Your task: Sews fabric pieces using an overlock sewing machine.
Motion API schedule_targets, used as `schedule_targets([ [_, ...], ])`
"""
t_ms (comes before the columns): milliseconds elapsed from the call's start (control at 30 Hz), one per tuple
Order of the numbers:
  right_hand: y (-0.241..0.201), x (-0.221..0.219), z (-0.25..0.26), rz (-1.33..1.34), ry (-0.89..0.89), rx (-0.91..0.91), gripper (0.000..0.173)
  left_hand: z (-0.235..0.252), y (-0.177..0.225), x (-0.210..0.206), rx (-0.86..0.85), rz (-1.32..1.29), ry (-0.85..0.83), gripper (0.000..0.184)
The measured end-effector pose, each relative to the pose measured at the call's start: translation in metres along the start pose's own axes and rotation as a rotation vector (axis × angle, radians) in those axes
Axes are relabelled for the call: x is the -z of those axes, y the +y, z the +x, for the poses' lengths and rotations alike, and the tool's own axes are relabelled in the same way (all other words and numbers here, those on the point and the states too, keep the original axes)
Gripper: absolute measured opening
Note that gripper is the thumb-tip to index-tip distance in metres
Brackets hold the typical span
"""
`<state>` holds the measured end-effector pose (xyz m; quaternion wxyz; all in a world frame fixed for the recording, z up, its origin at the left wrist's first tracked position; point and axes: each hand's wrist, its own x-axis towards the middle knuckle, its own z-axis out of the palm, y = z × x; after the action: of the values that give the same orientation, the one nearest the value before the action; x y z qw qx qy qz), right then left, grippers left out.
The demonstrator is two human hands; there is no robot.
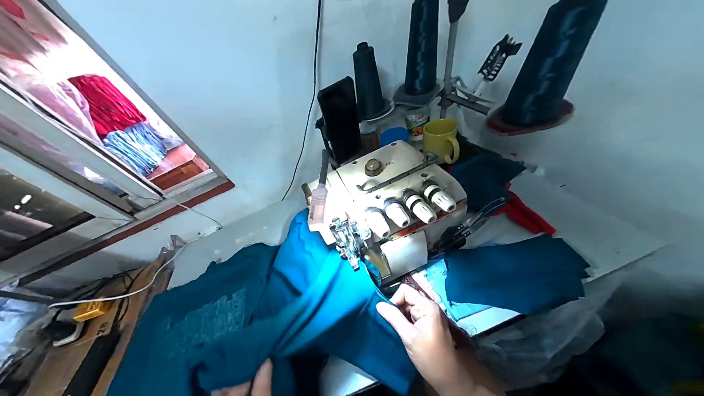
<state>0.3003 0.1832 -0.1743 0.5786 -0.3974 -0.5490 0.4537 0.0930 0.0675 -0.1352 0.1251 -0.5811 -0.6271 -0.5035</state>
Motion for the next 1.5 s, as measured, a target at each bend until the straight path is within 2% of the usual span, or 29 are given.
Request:
schedule_targets([
  [133, -0.006, -0.013, 0.016, -0.062, 0.032, -0.061, 0.014, 0.074, -0.024, -0.027, -0.201, 0.249, -0.011, 0.037],
  [200, -0.009, -0.017, 0.019, -0.062, 0.025, -0.078, 0.017, 0.102, -0.048, -0.047, -0.2, 0.216, -0.211, 0.041],
  [267, -0.009, -0.019, 0.019, -0.064, 0.023, -0.07, 0.019, 0.119, -0.072, -0.058, -0.067, 0.105, -0.525, 0.049],
  [300, -0.009, -0.02, 0.018, -0.064, 0.026, -0.053, 0.019, 0.122, -0.077, -0.06, 0.001, 0.057, -0.601, 0.05],
  [367, -0.007, -0.021, 0.017, -0.063, 0.033, -0.043, 0.02, 0.114, -0.071, -0.059, 0.111, 0.001, -0.56, 0.048],
  [467, -0.004, -0.018, 0.014, -0.014, 0.032, -0.07, 0.019, 0.076, -0.043, -0.051, 0.232, -0.115, -0.207, 0.043],
  [533, -0.002, -0.017, 0.014, 0.02, 0.049, -0.073, 0.017, 0.043, -0.025, -0.052, 0.397, -0.284, -0.07, 0.041],
  [667, -0.007, -0.011, 0.026, -0.037, 0.007, -0.156, 0.019, 0.005, 0.012, -0.061, 0.944, -0.768, -0.183, 0.033],
  [733, -0.005, -0.01, 0.035, 0.066, 0.037, -0.189, 0.016, -0.001, 0.012, -0.065, 1.046, -0.946, -0.251, 0.021],
  [800, -0.002, -0.006, 0.042, 0.134, 0.158, -0.15, 0.015, -0.001, 0.011, -0.062, 1.009, -0.99, -0.245, 0.018],
  [867, 0.001, 0.003, 0.044, 0.064, 0.27, -0.047, 0.013, 0.005, 0.015, -0.051, 0.967, -1.001, -0.218, 0.022],
  [900, 0.002, 0.008, 0.042, -0.004, 0.268, 0.026, 0.014, 0.007, 0.017, -0.045, 0.962, -1.012, -0.226, 0.025],
  [1000, -0.002, 0.009, 0.022, -0.145, 0.09, 0.224, 0.017, 0.006, 0.018, -0.033, 0.897, -0.979, -0.347, 0.029],
  [1067, -0.005, 0.001, 0.0, -0.156, -0.045, 0.271, 0.017, 0.0, 0.016, -0.03, 0.84, -0.967, -0.432, 0.029],
  [1133, -0.004, -0.005, -0.026, -0.093, -0.147, 0.216, 0.016, -0.006, 0.016, -0.025, 0.821, -0.957, -0.518, 0.028],
  [1200, 0.003, -0.007, -0.046, 0.025, -0.263, 0.052, 0.019, -0.014, 0.015, -0.017, 0.727, -0.836, -0.633, 0.023],
  [1300, 0.006, -0.005, -0.06, 0.232, -0.491, -0.268, 0.027, -0.024, 0.025, -0.002, 0.422, -0.369, -0.64, 0.021],
  [1367, 0.004, -0.004, -0.065, 0.306, -0.578, -0.376, 0.029, -0.032, 0.035, 0.006, 0.173, -0.087, -0.614, 0.02],
  [1433, 0.003, -0.005, -0.067, 0.381, -0.633, -0.411, 0.032, -0.037, 0.037, 0.012, 0.005, -0.062, -0.676, 0.023],
  [1500, -0.002, -0.006, -0.066, 0.563, -0.662, -0.489, 0.035, -0.045, 0.038, 0.016, -0.047, -0.097, -0.764, 0.024],
])
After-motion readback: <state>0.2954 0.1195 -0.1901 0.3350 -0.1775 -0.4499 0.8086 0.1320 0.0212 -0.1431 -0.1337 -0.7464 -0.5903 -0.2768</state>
